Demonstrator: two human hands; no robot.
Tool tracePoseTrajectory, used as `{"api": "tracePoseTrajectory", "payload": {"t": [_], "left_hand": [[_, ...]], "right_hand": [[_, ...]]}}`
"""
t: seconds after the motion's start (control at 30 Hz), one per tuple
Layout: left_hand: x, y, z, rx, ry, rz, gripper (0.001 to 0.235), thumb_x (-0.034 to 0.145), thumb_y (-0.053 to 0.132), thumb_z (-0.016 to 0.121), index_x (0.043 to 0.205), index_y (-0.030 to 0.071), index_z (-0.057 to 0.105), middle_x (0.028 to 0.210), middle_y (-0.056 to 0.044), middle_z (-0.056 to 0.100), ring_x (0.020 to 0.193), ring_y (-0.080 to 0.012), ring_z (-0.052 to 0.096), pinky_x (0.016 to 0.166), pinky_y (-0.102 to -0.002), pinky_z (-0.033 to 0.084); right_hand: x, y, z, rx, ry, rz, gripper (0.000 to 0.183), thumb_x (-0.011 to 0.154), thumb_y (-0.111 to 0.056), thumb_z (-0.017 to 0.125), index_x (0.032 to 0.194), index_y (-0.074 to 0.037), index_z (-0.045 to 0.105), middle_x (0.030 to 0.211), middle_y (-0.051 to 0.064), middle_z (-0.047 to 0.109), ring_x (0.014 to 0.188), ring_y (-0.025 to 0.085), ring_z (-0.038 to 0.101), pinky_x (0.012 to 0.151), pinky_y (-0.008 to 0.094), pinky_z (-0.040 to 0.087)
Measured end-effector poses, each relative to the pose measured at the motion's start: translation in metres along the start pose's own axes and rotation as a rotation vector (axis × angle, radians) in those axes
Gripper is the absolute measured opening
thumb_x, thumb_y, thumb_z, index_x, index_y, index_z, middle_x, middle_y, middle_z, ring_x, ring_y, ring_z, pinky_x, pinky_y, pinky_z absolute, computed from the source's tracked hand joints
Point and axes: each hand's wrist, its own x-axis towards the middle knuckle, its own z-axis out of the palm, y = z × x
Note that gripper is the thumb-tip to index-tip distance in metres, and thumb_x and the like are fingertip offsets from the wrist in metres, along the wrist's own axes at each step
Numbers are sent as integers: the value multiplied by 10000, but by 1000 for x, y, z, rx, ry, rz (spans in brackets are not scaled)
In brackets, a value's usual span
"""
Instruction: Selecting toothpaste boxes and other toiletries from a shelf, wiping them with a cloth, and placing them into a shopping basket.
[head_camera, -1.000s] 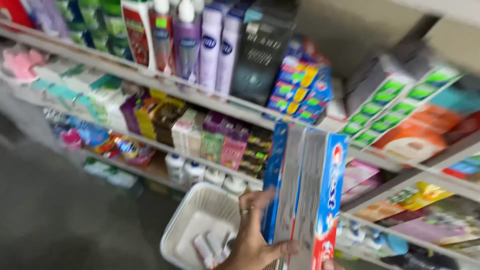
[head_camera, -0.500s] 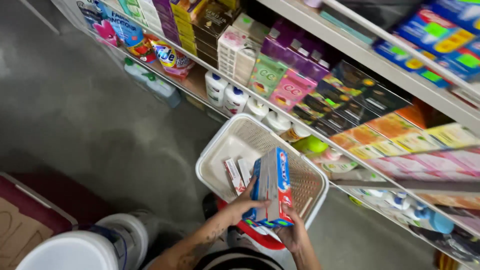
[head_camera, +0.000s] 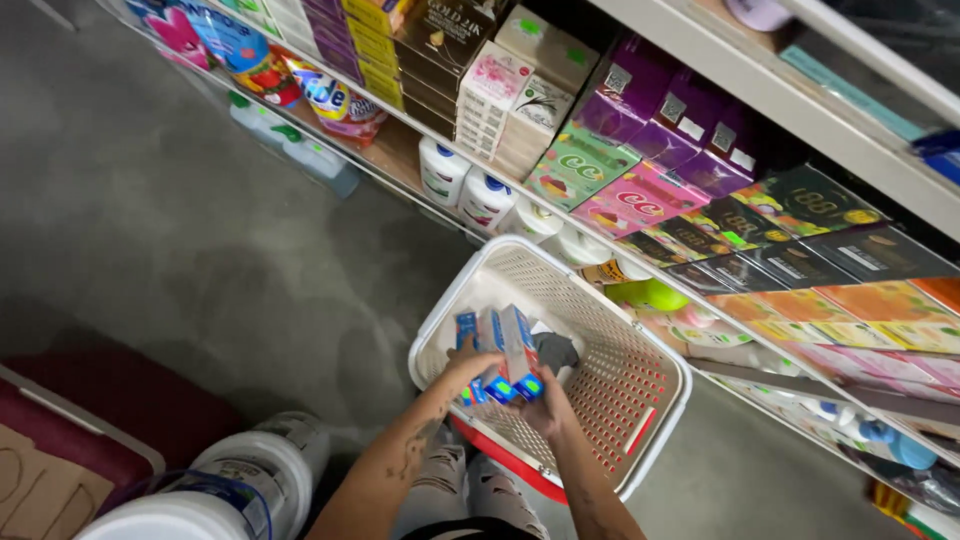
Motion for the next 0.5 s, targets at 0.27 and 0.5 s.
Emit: {"api": "tracePoseTrajectory", "payload": {"t": [0.27, 0.5], "left_hand": [[18, 11, -20, 246, 116, -67, 1221, 580, 555, 881, 1602, 256, 282, 1522, -343, 333, 1352, -517, 472, 1103, -505, 453], [77, -12, -17, 257, 216, 28, 647, 819, 479, 648, 1395, 187, 606, 1324, -213, 673, 1273, -408, 621, 1080, -482, 481]], "right_hand": [[85, -3, -5, -139, 45, 37, 622, 837, -539, 659, 1304, -129, 631, 1222, 132, 682, 1071, 326, 636, 955, 538, 505], [148, -16, 4, -281, 91, 35, 582, 846, -506, 683, 1270, -113, 614, 1200, 156, 652, 1056, 337, 641, 949, 572, 519]]}}
